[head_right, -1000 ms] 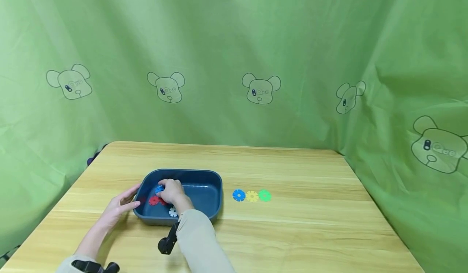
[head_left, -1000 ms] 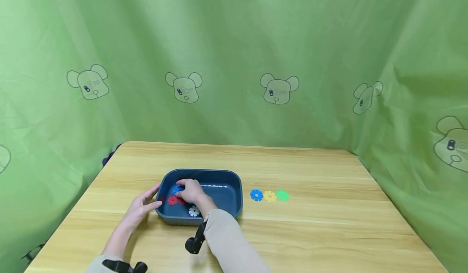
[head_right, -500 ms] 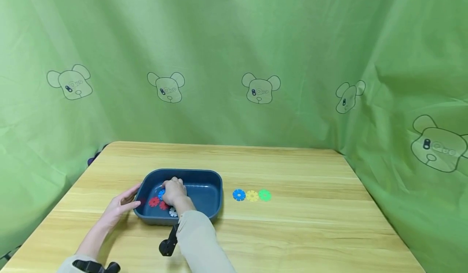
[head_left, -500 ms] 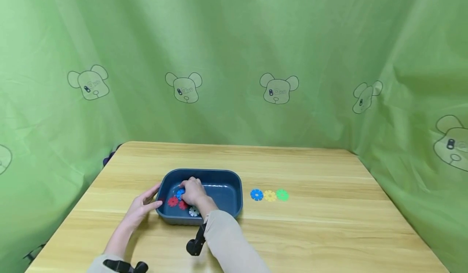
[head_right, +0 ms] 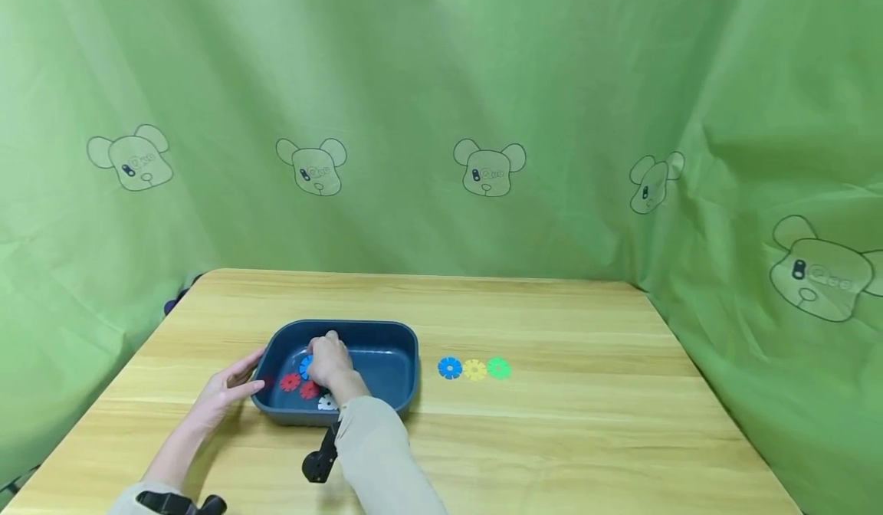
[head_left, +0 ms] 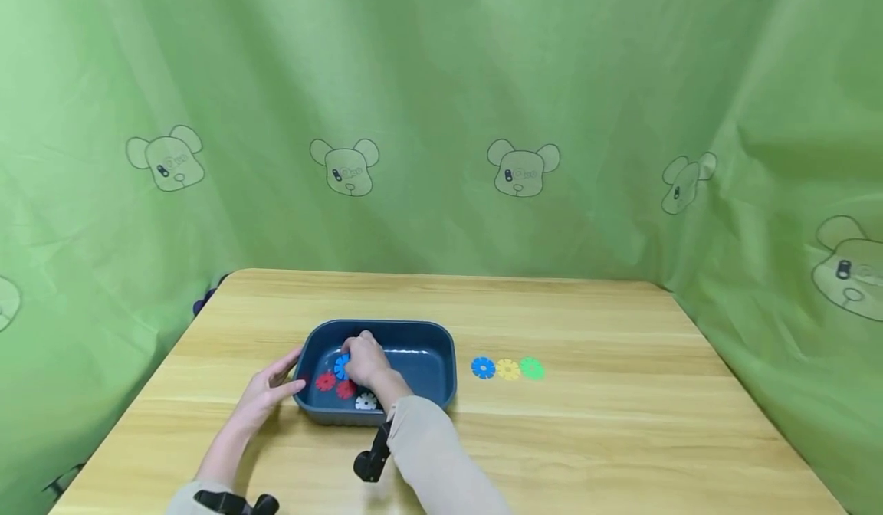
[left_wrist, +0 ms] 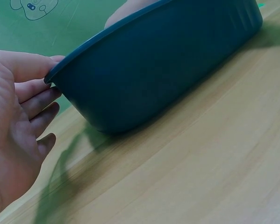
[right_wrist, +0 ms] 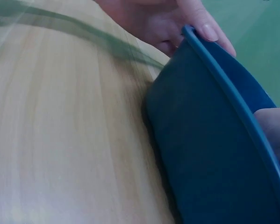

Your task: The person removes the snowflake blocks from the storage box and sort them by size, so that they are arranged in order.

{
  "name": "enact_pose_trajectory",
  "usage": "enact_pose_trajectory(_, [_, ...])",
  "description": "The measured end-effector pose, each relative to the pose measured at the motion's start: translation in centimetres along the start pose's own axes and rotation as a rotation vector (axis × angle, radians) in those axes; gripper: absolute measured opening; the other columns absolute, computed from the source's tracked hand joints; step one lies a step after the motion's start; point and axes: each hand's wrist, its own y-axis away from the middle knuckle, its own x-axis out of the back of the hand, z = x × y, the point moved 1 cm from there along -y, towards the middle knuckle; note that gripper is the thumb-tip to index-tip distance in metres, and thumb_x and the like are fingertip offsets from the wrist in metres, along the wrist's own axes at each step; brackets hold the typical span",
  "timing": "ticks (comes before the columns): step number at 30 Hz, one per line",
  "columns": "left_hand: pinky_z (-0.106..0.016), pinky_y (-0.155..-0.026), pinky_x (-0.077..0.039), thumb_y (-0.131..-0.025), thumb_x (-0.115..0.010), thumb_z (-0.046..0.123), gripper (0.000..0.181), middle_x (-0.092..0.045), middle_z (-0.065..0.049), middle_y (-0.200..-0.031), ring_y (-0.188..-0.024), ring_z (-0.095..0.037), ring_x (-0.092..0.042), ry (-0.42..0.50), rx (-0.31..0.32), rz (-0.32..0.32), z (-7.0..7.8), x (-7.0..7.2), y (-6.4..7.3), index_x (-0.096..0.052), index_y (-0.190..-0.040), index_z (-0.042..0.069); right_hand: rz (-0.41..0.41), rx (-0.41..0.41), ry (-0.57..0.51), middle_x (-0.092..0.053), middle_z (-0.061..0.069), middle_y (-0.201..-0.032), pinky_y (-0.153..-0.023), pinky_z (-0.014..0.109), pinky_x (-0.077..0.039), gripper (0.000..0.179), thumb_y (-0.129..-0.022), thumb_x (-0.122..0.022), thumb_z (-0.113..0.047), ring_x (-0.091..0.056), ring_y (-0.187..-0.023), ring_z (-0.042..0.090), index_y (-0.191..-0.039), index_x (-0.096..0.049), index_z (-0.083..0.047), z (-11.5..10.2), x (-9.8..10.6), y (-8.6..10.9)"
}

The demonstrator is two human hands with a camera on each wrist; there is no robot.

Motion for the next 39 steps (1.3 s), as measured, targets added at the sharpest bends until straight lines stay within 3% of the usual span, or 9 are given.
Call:
enact_pose_trajectory(7, [-0.01,-0.097,-0.026,-0.087,-0.059,0.004,0.059,-0.03,-0.023,-0.145,-0.134,-0.035,-0.022,0.011,0.002,0.006,0.1,0.0,0.3,-0.034,-0.139,-0.008,-0.001,0.027,-0.124,-0.063,0.002,-0.089,-0.067,0.022,-0.046,0.018,-0.083,-0.062,-0.002,-0.053,-0.078,0.013,-0.099,-0.069,-0.007,0.8,1.3,0.3])
enact_pose_trajectory(11, [-0.015,-0.1,-0.026,-0.088,-0.059,0.005,0.06,-0.028,-0.022,-0.146,-0.135,-0.035,-0.021,0.019,0.017,0.006,0.2,0.0,0.4,-0.032,-0.14,-0.007,0.037,0.025,-0.233,-0.056,-0.001,-0.075,-0.06,0.02,-0.043,0.012,-0.083,-0.064,-0.004,-0.05,-0.069,0.01,-0.095,-0.068,-0.005,1.2,2.5,0.5])
enact_pose_trajectory(17, [-0.012,-0.097,-0.026,-0.088,-0.058,0.004,0.059,-0.028,-0.022,-0.146,-0.134,-0.035,-0.021,0.024,0.027,0.013,0.1,-0.1,0.4,-0.032,-0.14,-0.007,0.034,-0.001,-0.394,-0.054,-0.001,-0.073,-0.057,0.021,-0.045,0.012,-0.084,-0.066,-0.005,-0.051,-0.063,0.011,-0.097,-0.067,-0.004,2.1,4.7,1.0])
enact_pose_trajectory(19, [-0.012,-0.097,-0.027,-0.087,-0.058,0.003,0.058,-0.03,-0.022,-0.145,-0.134,-0.03,-0.024,0.023,0.025,0.022,0.1,-0.1,0.4,-0.033,-0.139,-0.008,0.026,-0.008,-0.452,-0.054,0.001,-0.073,-0.056,0.023,-0.048,0.013,-0.085,-0.066,-0.005,-0.055,-0.062,0.014,-0.098,-0.066,-0.002,2.4,5.5,1.3])
enact_pose_trajectory(22, [-0.011,-0.096,-0.028,-0.087,-0.058,0.002,0.058,-0.031,-0.022,-0.144,-0.128,-0.008,-0.033,0.029,0.013,0.031,0.1,-0.1,0.3,-0.034,-0.138,-0.009,0.022,-0.004,-0.514,-0.055,0.003,-0.072,-0.059,0.03,-0.053,0.015,-0.086,-0.065,-0.006,-0.059,-0.062,0.019,-0.1,-0.064,-0.001,3.2,6.6,1.8])
enact_pose_trajectory(26, [-0.008,-0.095,-0.028,-0.086,-0.059,0.001,0.058,-0.031,-0.023,-0.143,-0.112,0.014,-0.037,0.043,-0.003,0.032,0.2,-0.2,0.3,-0.035,-0.138,-0.009,0.037,0.011,-0.566,-0.058,0.003,-0.072,-0.063,0.039,-0.054,0.019,-0.086,-0.065,-0.006,-0.058,-0.06,0.016,-0.103,-0.064,0.001,4.5,8.0,2.7])
enact_pose_trajectory(30, [-0.01,-0.096,-0.028,-0.086,-0.059,0.001,0.059,-0.031,-0.023,-0.144,-0.114,0.011,-0.036,0.045,-0.009,0.025,0.3,-0.2,0.3,-0.034,-0.138,-0.01,0.078,0.005,-0.597,-0.061,0.005,-0.073,-0.063,0.04,-0.055,0.021,-0.085,-0.065,-0.004,-0.059,-0.059,0.016,-0.105,-0.063,0.003,6.1,9.7,3.8])
enact_pose_trajectory(34, [-0.008,-0.095,-0.028,-0.086,-0.059,0.001,0.058,-0.031,-0.023,-0.144,-0.114,0.011,-0.036,0.046,-0.009,0.025,0.4,-0.3,0.3,-0.034,-0.138,-0.009,0.143,-0.004,-0.61,-0.063,0.007,-0.074,-0.058,0.033,-0.055,0.02,-0.083,-0.066,-0.002,-0.06,-0.06,0.018,-0.103,-0.063,0.003,8.2,11.2,5.1])
enact_pose_trajectory(39, [-0.007,-0.094,-0.028,-0.086,-0.059,0.001,0.058,-0.031,-0.023,-0.143,-0.115,0.01,-0.037,0.046,-0.008,0.029,0.5,-0.5,0.4,-0.034,-0.138,-0.009,0.196,-0.054,-0.653,-0.062,0.007,-0.074,-0.062,0.035,-0.055,0.021,-0.082,-0.066,0.001,-0.057,-0.06,0.015,-0.102,-0.062,0.005,11.6,12.8,6.7])
